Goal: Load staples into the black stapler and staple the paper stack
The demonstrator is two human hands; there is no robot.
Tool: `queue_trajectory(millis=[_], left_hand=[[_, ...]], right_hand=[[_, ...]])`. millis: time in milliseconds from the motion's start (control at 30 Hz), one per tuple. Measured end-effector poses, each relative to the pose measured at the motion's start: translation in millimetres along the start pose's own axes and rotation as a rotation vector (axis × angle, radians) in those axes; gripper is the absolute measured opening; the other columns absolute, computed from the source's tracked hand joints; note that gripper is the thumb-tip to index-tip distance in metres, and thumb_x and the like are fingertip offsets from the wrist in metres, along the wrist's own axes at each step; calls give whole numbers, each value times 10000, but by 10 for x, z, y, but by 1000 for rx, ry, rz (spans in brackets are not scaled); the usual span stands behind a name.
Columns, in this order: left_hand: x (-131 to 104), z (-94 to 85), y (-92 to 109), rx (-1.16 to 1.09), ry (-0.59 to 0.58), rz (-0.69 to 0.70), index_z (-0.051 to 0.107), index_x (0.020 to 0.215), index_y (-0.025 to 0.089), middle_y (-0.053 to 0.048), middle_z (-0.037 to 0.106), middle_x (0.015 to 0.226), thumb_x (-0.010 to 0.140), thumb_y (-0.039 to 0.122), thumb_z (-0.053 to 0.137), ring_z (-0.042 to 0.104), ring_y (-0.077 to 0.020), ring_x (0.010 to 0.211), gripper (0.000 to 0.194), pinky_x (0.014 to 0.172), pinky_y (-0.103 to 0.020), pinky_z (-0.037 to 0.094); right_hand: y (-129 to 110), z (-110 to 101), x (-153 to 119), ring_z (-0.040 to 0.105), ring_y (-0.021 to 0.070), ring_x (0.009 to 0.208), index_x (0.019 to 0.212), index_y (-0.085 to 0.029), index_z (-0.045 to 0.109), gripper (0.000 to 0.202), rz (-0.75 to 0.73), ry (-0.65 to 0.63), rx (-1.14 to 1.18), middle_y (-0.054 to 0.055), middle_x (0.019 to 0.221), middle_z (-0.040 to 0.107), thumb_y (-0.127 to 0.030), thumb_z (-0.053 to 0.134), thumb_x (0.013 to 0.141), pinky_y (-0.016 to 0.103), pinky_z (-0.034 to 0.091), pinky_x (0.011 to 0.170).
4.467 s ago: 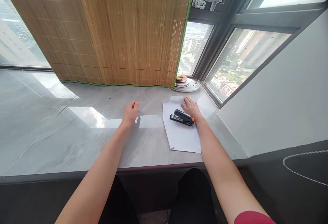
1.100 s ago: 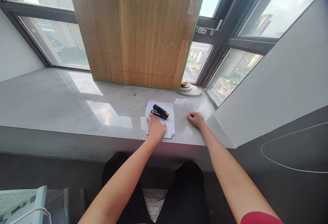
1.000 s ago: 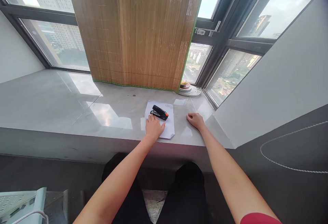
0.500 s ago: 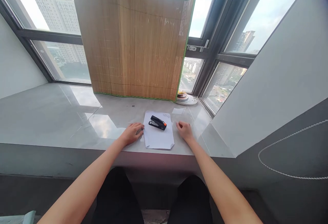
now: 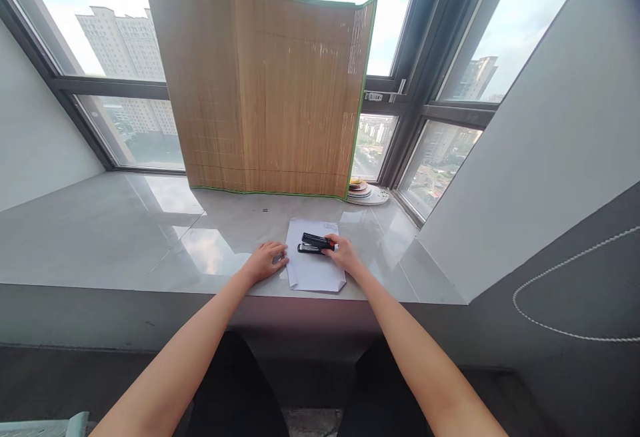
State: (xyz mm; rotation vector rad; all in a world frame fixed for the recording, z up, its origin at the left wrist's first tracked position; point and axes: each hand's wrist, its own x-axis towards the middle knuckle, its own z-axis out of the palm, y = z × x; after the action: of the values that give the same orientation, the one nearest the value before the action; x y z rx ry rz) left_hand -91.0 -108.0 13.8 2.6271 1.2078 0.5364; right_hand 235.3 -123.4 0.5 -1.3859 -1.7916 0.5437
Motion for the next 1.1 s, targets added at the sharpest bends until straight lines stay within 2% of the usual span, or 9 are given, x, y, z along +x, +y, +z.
queue_trajectory(millis=[67,133,200,367,433,567,867,1000,1100], left_hand=[[-1,1,5,1,3,3,706,1317,231,-111,713,1351,1020,449,568,604,-306,1316,393,1117,-469,450],[-3,2,7,-11,5,12,706,1289,243,-104,716,1338,1020,456,567,607,-309,1309,370,1108,-471,450],[-5,1,9,-29,10,18,708,1248,254,-95,723,1321,1021,467,566,613,-315,1296,342,1096,-478,450],[-1,-2,13,-67,19,17,705,1141,260,-87,730,1311,1006,477,591,612,-325,1285,280,1088,-490,433],[3,-3,16,-85,21,8,706,1115,259,-88,730,1312,996,470,603,609,-325,1288,263,1092,-489,427],[6,-4,26,-92,18,7,706,1096,252,-88,729,1307,991,463,608,609,-323,1283,255,1092,-486,417],[6,4,25,-67,22,8,710,1109,246,-94,727,1282,993,448,602,615,-319,1271,257,1080,-479,421],[8,9,15,-68,28,10,714,1092,243,-94,724,1276,991,447,604,617,-319,1269,252,1089,-486,431],[8,10,20,-68,28,4,715,1083,244,-94,723,1281,986,442,611,622,-316,1261,243,1084,-485,438]], right_hand=[[-1,-12,-56,684,265,1040,1274,-254,719,457,-17,17,-11,42,1108,763,-308,754,821,427,498,1022],[-7,-11,-131,665,278,1101,1403,-258,653,610,-23,84,-45,65,1193,743,-337,788,814,448,492,1051],[-21,-13,-225,658,284,1093,1456,-245,619,671,-22,162,-93,88,1206,724,-359,806,821,456,509,1029],[-100,-35,-425,663,269,1038,1291,-232,754,353,-76,214,-231,98,1135,730,-311,677,955,391,537,890],[-133,-38,-445,652,272,1054,1230,-248,798,300,-76,237,-285,90,1063,741,-296,622,993,370,527,851],[-163,-44,-424,637,251,962,1137,-281,853,298,-3,272,-308,67,918,746,-311,581,1019,327,480,757],[-169,-31,-414,633,230,869,1048,-282,875,300,44,283,-297,50,826,746,-329,584,995,310,402,684],[-132,-41,-408,637,232,838,1033,-255,861,294,16,283,-246,53,809,737,-344,584,994,328,447,736],[-120,-60,-349,650,238,859,1142,-227,818,294,-42,286,-163,68,914,756,-389,650,963,363,503,837]])
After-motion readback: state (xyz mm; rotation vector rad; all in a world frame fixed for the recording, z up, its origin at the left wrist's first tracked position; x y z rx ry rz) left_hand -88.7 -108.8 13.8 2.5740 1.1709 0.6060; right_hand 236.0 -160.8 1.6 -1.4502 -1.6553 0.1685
